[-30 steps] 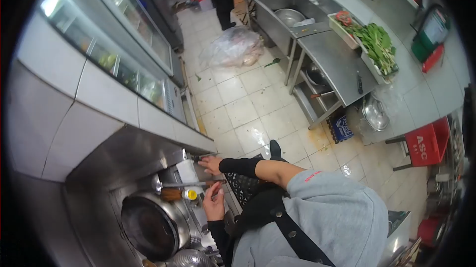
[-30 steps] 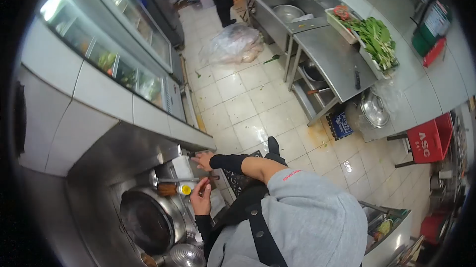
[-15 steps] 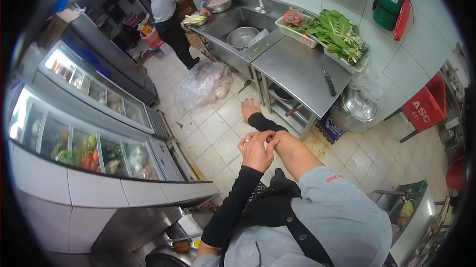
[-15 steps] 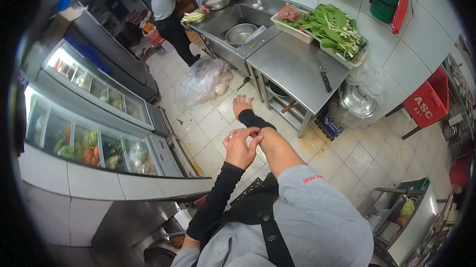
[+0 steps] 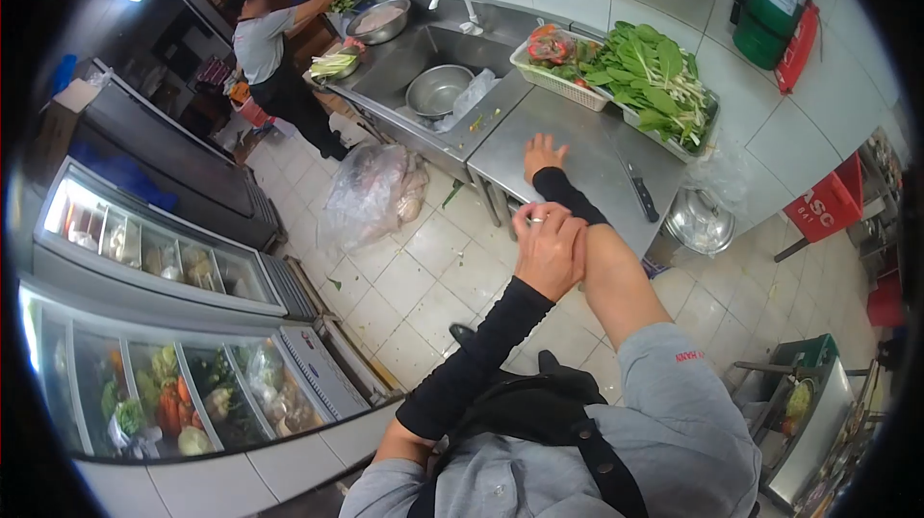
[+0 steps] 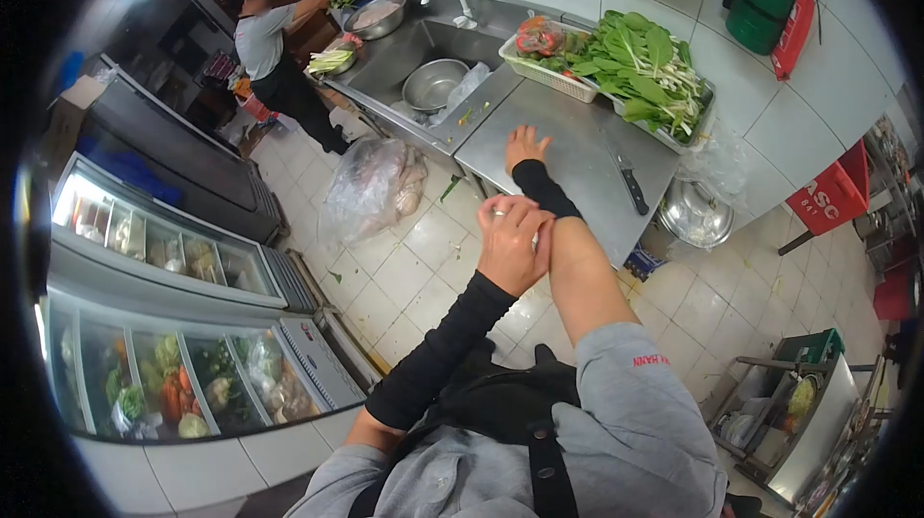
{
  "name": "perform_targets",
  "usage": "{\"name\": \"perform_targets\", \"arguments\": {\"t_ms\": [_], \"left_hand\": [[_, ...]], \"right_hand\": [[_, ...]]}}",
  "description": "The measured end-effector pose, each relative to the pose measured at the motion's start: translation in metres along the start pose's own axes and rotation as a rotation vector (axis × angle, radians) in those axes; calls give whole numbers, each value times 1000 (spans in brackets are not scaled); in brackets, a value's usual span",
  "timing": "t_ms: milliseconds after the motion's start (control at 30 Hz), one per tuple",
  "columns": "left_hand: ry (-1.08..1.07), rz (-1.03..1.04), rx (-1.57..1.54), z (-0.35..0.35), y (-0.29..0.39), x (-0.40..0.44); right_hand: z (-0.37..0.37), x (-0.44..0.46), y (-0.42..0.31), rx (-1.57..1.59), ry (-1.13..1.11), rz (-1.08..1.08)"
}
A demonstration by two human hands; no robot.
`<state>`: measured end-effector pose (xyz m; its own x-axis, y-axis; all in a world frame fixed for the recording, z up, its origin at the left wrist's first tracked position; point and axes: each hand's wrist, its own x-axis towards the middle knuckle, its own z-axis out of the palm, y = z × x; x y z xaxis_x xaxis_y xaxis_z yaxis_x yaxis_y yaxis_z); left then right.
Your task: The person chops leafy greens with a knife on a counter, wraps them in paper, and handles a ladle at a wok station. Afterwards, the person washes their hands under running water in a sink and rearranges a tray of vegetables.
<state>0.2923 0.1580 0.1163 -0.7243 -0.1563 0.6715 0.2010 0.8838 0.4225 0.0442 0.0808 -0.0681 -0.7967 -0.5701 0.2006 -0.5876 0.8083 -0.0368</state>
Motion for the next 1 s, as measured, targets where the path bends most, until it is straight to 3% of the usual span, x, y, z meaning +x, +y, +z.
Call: {"name": "perform_targets", "arguments": {"t_ms": [133, 267, 367, 533, 633, 733, 867, 933, 967, 1000], "left_hand": [[9, 43, -521, -43, -31, 39], [-87, 144, -781, -125, -58, 61], [-142, 99, -506, -148, -126, 85], [-214, -263, -547, -141, -273, 113], [-315, -397, -577, -128, -362, 104], [-447, -530, -583, -114, -439, 86], [-595, -810, -530, -106, -516, 87], [-595, -909, -532, -102, -552, 93], [-597, -963, -533, -98, -568, 101], [-589, -991, -541, -96, -582, 113]], "right_hand": [[20, 80, 2, -125, 45, -12], [18, 170, -42, 93, -293, 216], [57, 247, -66, 330, -235, 295], [88, 310, -101, 503, 15, 268], [149, 371, -86, 884, -115, 393], [129, 412, -96, 1352, -186, 648], [269, 560, -51, 1166, -25, 323], [266, 598, -65, 1484, -69, 533], [222, 614, -81, 1716, -150, 777], [219, 633, -87, 1755, -146, 779]]}}
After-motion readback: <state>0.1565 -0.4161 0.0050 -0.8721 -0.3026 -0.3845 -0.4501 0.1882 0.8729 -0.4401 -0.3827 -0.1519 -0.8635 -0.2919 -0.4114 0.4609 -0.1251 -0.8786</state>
